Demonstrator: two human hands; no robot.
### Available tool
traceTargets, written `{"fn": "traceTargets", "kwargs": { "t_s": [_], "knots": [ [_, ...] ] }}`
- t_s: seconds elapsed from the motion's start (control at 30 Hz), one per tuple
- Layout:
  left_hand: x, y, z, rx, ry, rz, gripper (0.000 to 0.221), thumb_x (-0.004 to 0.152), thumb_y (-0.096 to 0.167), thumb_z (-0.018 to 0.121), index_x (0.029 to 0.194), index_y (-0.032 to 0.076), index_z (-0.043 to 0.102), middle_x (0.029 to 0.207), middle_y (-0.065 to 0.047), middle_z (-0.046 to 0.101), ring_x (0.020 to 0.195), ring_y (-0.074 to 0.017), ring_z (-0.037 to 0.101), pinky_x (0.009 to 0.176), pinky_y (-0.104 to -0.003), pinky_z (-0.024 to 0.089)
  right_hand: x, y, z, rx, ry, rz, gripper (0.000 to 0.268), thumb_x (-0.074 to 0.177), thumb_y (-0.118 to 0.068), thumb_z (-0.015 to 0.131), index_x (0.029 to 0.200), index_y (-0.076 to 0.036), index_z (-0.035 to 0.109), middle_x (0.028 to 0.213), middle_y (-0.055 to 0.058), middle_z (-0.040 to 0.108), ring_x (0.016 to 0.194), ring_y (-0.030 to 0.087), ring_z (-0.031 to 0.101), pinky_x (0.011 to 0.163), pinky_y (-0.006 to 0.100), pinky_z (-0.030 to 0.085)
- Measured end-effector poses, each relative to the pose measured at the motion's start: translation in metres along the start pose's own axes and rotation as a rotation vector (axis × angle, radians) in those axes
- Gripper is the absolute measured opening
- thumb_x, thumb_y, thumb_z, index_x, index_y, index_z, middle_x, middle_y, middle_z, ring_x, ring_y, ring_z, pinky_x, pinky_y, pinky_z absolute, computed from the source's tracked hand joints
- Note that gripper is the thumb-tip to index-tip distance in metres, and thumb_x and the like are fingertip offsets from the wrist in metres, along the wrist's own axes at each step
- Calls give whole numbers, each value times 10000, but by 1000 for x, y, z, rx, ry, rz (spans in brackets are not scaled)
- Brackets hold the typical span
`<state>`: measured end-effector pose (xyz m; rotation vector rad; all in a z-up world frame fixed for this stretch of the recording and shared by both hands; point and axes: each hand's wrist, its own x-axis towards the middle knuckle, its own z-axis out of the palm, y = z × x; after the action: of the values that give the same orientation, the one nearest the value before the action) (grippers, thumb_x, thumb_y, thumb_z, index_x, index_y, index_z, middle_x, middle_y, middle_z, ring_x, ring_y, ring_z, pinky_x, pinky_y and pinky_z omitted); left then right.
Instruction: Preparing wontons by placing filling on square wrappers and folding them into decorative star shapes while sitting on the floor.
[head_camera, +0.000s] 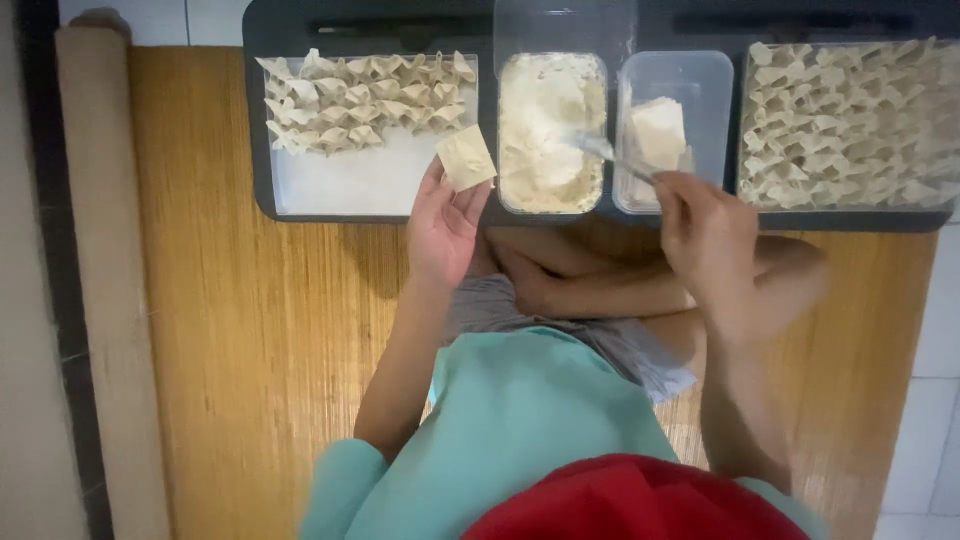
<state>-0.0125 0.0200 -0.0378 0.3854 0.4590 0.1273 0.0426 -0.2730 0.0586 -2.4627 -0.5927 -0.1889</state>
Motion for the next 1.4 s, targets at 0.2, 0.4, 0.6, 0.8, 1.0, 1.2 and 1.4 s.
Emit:
{"fn": "traceTargets", "kwargs": {
  "t_s": [0.2,0.4,0.6,0.8,1.0,1.2,1.4],
  "knots": [
    [-2,5,-4,76,-4,0,511,1078,68,446,1572,38,319,1511,-229,512,1338,-362,576,1166,-453,520,14,-5,17,-292,-106,-61,102,1102,-184,766,1051,-106,806,755,71,716,718,280,724,653,394,577],
    [-3,5,-11,79,-21,-52,489,1076,65,446,1557,49,358,1519,-232,507,1337,-365,579,1173,-476,510,23,-6,28,-332,-233,53,120,1066,-218,699,1067,-171,810,742,48,706,713,301,729,603,421,577],
    [-2,3,-10,70,-15,-71,499,1077,59,454,1565,40,352,1516,-236,509,1335,-378,578,1169,-482,504,32,-22,25,-244,-239,15,109,1037,-167,711,1031,-127,812,747,125,724,736,409,723,586,499,567],
    [-2,2,-10,107,-54,-62,489,1074,79,462,1555,47,375,1503,-226,524,1325,-356,593,1164,-466,512,36,-32,13,153,-306,252,198,1078,-94,652,1107,46,788,894,317,721,862,483,706,707,515,569],
    [-2,1,-5,121,-72,-47,487,1075,76,484,1552,48,389,1504,-217,531,1334,-352,588,1183,-469,496,17,6,10,323,-301,369,207,1115,-98,600,1164,-19,786,983,276,731,999,464,701,774,537,572],
    [0,-2,0,155,-63,-48,482,1079,75,479,1554,57,397,1517,-214,523,1345,-352,583,1181,-463,494,7,14,-5,441,-214,443,191,1137,-130,621,1167,-16,772,925,220,710,928,295,686,820,471,567],
    [-4,-3,19,29,-172,-39,505,1026,-6,485,1514,-40,364,1364,-239,591,1205,-306,645,1073,-389,526,4,3,-25,480,-25,427,135,1095,-52,666,1156,37,746,808,-10,572,702,68,415,639,195,330]
  ]
}}
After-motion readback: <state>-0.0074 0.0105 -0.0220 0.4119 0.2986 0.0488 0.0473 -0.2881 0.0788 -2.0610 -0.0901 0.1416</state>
